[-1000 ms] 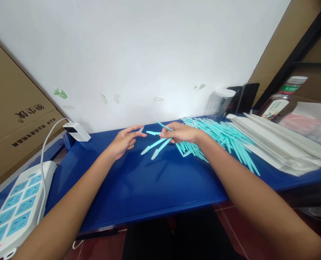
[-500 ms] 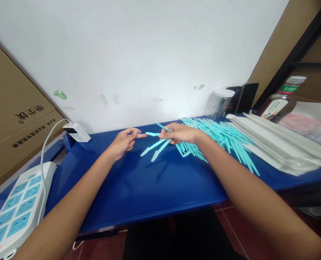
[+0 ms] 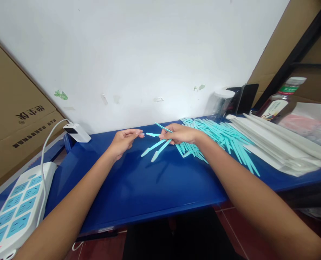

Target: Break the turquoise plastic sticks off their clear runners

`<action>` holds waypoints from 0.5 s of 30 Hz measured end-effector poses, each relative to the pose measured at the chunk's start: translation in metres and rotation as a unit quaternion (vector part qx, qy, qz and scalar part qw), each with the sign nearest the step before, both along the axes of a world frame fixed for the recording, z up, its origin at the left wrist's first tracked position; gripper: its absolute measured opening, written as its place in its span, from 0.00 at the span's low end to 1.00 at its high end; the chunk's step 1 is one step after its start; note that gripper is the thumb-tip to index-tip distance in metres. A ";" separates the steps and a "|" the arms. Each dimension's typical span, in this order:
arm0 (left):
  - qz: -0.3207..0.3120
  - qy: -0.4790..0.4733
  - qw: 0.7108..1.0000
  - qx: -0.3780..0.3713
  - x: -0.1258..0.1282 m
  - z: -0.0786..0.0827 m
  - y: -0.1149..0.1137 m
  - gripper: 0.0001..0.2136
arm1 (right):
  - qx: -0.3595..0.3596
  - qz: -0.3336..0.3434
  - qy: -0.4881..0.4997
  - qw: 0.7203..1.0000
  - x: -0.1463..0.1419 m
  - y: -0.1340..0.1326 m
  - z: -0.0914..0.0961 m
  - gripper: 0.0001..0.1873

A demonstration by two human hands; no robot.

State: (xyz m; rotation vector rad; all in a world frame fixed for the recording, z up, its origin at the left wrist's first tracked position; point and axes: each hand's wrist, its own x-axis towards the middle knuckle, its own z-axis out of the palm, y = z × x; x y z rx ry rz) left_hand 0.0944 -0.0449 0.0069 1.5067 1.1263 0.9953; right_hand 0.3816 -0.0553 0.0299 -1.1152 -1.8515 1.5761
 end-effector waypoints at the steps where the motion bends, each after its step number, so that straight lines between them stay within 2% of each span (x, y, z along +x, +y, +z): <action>1: -0.003 0.018 1.000 0.018 0.000 0.000 0.000 0.23 | 0.000 -0.002 -0.001 1.000 0.000 0.000 0.000 0.21; 6: -0.033 0.041 0.995 0.082 -0.001 0.000 -0.001 0.28 | 0.004 -0.004 -0.008 1.000 0.000 0.001 0.000 0.21; 10: -0.031 0.043 0.996 0.075 0.001 0.000 -0.003 0.22 | 0.008 0.000 -0.005 1.000 0.001 0.001 0.000 0.21; 15: -0.023 0.048 0.997 0.048 0.002 0.000 -0.004 0.22 | 0.018 0.016 -0.002 1.000 0.001 0.001 0.000 0.21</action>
